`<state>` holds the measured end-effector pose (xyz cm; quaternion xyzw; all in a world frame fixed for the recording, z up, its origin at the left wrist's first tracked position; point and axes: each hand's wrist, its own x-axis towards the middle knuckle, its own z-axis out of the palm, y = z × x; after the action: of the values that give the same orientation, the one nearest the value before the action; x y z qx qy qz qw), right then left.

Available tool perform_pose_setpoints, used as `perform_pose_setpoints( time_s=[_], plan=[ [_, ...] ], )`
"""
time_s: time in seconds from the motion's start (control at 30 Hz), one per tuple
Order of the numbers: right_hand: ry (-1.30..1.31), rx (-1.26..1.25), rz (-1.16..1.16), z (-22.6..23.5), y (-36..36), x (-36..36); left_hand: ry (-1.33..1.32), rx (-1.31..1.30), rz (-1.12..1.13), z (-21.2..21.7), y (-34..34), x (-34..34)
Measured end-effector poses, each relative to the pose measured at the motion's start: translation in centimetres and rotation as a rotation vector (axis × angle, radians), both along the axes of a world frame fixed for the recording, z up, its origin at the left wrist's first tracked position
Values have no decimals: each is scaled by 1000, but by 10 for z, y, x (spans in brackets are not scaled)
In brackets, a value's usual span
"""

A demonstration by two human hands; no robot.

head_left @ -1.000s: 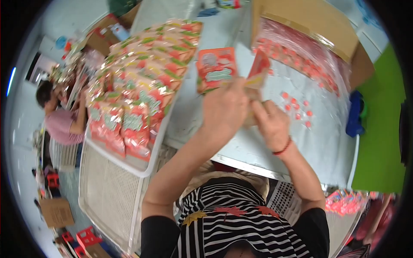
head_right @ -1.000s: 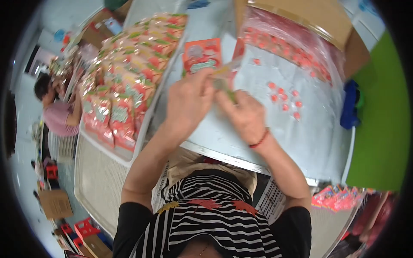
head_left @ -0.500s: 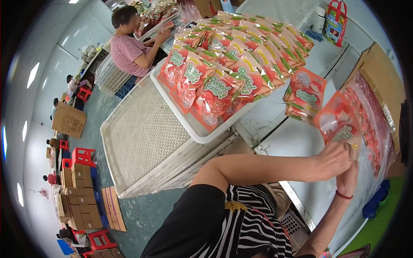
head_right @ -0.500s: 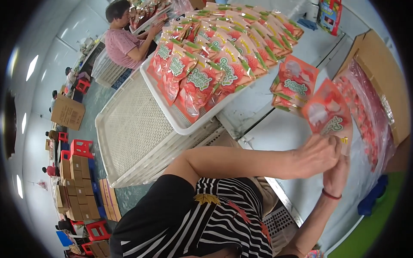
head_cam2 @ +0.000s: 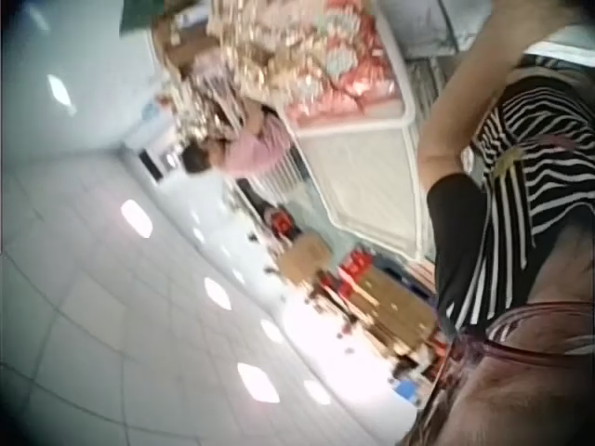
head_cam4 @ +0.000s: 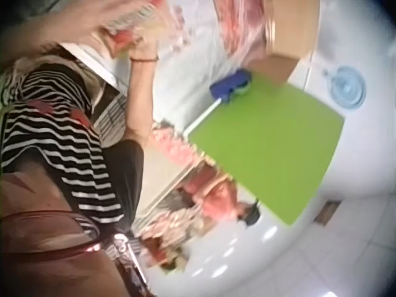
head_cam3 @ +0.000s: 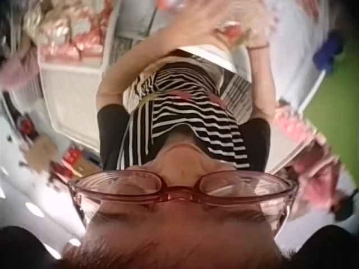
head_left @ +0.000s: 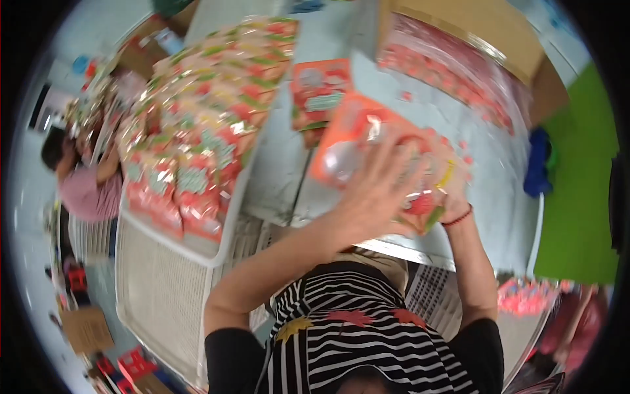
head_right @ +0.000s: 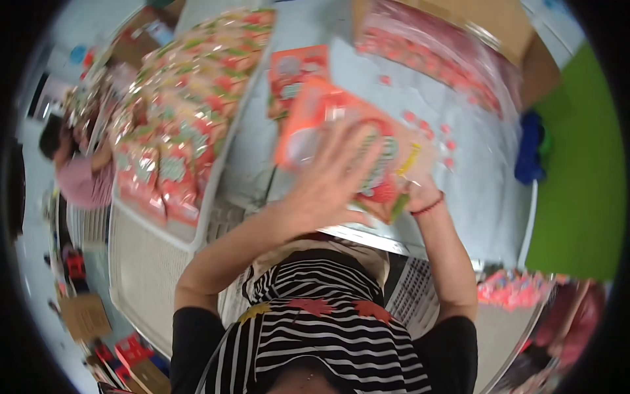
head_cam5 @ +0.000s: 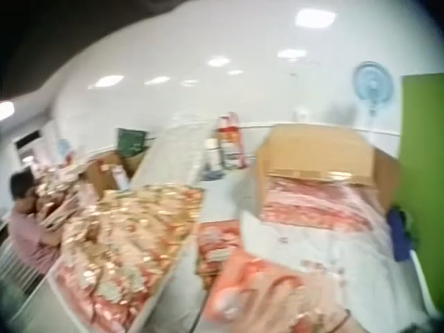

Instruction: Packaging individual pieces of candy into branded pouches.

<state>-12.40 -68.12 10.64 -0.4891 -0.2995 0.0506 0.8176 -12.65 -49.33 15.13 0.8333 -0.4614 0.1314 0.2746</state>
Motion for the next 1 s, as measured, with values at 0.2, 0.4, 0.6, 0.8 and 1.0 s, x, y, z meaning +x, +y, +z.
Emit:
perform_pose_setpoints(
  time_s=[0.2, 0.4, 0.6, 0.8, 1.0],
  plan=[
    [686, 275, 313, -58, 8, -36, 124, 209, -74, -16, 1, -12],
    [902, 314, 352, -86, 3, -37, 356, 310, -88, -26, 2, -26],
    [587, -292, 101, -51, 11, -25, 273, 151, 179, -79, 24, -16],
    [9, -1084, -966, -48, -45, 9, 280, -36, 451, -77, 51, -11],
    [-376, -1538, -1082, -90, -80, 54, 239, -41, 483, -70, 62, -10]
  ],
)
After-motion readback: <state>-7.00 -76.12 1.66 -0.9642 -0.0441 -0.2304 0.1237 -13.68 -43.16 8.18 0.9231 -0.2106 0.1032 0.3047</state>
